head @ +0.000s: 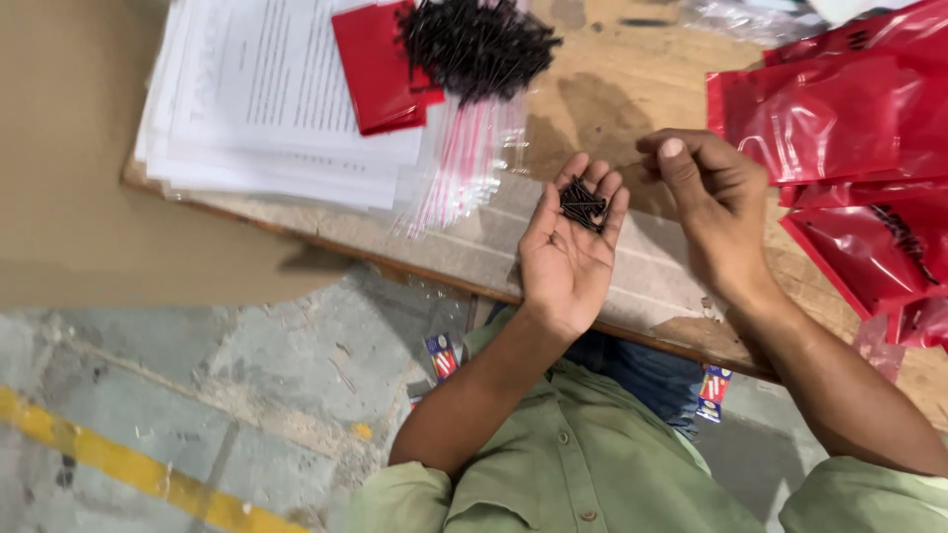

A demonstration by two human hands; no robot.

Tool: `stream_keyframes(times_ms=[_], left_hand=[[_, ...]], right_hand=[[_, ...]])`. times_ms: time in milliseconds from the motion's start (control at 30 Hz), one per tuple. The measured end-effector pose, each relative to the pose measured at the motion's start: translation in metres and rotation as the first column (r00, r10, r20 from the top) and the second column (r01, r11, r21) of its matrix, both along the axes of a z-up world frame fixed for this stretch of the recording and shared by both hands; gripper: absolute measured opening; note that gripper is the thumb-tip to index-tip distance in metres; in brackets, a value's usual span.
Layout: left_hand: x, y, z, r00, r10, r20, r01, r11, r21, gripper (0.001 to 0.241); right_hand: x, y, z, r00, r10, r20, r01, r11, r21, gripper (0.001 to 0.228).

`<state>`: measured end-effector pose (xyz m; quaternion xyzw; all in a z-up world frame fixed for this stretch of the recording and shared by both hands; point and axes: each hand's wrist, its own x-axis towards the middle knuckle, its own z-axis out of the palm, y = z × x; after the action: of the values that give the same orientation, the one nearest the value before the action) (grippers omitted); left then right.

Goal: The person counts black pins from a pile into their hand, then folds a red plastic bag into a bow shape and ties it with a red ribbon. They pull the ribbon tight, trim the ends with scissors, and set the finished bow on the table.

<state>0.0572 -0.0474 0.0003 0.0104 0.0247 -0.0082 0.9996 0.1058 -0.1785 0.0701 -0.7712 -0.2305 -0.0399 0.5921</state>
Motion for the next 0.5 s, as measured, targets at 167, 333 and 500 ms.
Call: stream_keyframes(times_ms=[167, 333, 500], left_hand=[[0.017, -0.041, 0.042, 0.997, 0.073, 0.009, -0.065, 0.823, 0.565, 0.051], [0.025, -0.069, 0.073, 0.977, 0.032, 0.213, -0.215, 0.131, 0.968, 0.057], [0.032, -0.082, 0.091, 0.932, -0.023, 0.361, -0.362, -0.059, 0.930, 0.056]], right_hand=[[-0.001, 0.008, -0.019, 0.816, 0.281, -0.506, 0.283, 0.569, 0.772, 0.041], [0.013, -0.016, -0.043, 0.778, 0.424, -0.463, 0.389, 0.255, 0.886, 0.045], [0.020, -0.032, -0.057, 0.788, 0.473, -0.394, 0.397, 0.099, 0.912, 0.045]])
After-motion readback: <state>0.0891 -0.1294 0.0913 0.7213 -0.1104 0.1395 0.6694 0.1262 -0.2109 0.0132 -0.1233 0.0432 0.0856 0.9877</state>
